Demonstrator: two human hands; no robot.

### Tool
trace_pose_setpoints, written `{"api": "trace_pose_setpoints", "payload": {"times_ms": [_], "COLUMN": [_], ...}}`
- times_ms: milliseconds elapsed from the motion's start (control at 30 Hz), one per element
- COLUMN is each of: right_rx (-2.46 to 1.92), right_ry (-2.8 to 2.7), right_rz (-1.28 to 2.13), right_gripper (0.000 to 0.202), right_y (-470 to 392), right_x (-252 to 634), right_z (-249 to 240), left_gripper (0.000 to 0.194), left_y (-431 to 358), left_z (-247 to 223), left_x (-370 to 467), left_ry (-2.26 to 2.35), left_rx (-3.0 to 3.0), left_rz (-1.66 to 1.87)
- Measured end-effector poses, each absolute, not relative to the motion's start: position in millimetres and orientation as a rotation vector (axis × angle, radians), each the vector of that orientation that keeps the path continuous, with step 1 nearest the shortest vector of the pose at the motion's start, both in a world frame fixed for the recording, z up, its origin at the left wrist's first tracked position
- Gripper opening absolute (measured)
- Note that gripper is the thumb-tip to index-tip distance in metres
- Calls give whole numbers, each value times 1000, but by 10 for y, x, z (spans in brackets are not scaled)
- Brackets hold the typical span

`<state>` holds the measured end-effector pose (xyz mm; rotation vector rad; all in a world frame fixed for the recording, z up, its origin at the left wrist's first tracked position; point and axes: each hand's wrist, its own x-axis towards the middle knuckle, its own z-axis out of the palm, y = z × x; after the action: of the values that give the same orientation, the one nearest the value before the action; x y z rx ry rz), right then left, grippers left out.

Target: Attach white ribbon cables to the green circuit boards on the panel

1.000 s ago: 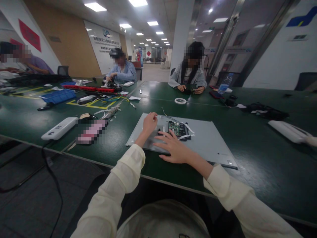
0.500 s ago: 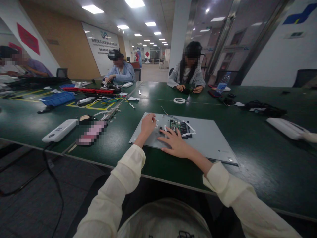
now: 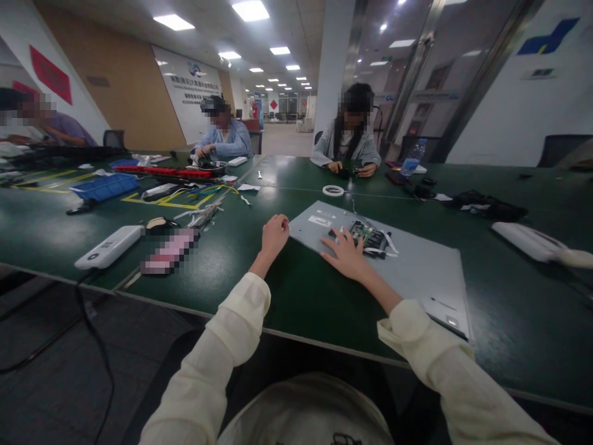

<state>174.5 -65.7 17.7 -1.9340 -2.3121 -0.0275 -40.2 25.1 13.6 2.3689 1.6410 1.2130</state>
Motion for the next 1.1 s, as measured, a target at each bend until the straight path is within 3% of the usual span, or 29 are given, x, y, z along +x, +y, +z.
{"api": "trace_pose_setpoints", "payload": {"times_ms": [500,1100], "right_rx": [-2415,-2545], "right_ry": [-1703,-1305], "right_rz": [-168,-202], "right_gripper": [53,55], "right_y": [-382,-335], "right_x": [2472,3114], "right_z": [-15,-86], "left_gripper": [15,17], "left_y": [175,119], "left_z": [177,221], "left_x": [-383,-356], "left_ry": [1556,1569], "left_rx": [2385,2506], "left_rz": [1151,972]}}
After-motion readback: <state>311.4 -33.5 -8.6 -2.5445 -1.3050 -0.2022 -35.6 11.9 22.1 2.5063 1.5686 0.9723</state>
